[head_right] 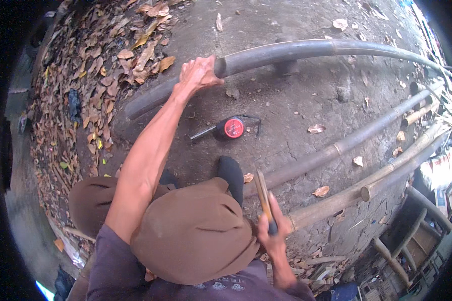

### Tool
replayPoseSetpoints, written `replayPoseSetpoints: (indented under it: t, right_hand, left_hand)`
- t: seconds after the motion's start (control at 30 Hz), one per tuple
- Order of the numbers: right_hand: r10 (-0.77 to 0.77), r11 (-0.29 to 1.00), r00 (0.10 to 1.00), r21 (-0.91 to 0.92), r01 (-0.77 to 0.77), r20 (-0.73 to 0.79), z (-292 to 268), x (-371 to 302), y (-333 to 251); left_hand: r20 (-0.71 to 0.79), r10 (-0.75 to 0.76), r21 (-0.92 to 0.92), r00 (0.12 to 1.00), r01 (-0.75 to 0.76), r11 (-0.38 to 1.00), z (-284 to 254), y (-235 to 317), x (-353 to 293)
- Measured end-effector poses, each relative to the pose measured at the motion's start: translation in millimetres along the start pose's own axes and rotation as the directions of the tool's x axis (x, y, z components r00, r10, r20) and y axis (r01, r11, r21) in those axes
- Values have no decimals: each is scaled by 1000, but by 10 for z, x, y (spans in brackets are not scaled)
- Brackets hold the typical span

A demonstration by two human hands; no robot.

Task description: The person measures and cuts long bamboo poles into shorter segments using a tape measure and a hand saw. The cut pieces are placed on the ground next to the work area.

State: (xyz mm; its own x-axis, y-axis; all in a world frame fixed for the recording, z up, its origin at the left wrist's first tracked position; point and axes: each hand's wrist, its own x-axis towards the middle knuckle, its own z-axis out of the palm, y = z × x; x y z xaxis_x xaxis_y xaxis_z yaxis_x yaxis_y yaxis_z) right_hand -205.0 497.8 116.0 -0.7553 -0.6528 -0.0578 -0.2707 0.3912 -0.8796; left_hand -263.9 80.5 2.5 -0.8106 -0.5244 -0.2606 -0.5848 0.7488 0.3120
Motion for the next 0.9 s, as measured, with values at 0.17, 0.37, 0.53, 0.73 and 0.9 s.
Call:
replayPoseSetpoints:
  t: [0.17, 0.37, 0.53, 0.73, 0.9]
  right_hand:
    - [-134, 990, 975, -59, 125, -180, 643, 1356, 102]
    - [-192, 980, 968, 16, 198, -161, 686, 1508, 37]
    - [155, 986, 985, 59, -159, 71, 17, 259, -225]
    - [23, 995, 990, 103, -9, -140, 806, 2332, -182]
    - [118, 992, 993, 46, -118, 12, 258, 505, 69]
  left_hand:
    - [-20, 16, -59, 1000, -18, 998, -32, 299, 85]
    - [-7, 62, -39, 998, -62, 997, 79, 216, 85]
    - [-4, -6, -27, 1000, 5, 1000, 56, 51, -34]
    - [-3, 44, -55, 999, -44, 998, 140, 390, 57]
    - [28, 0, -36, 1000, 1, 999, 36, 115, 34]
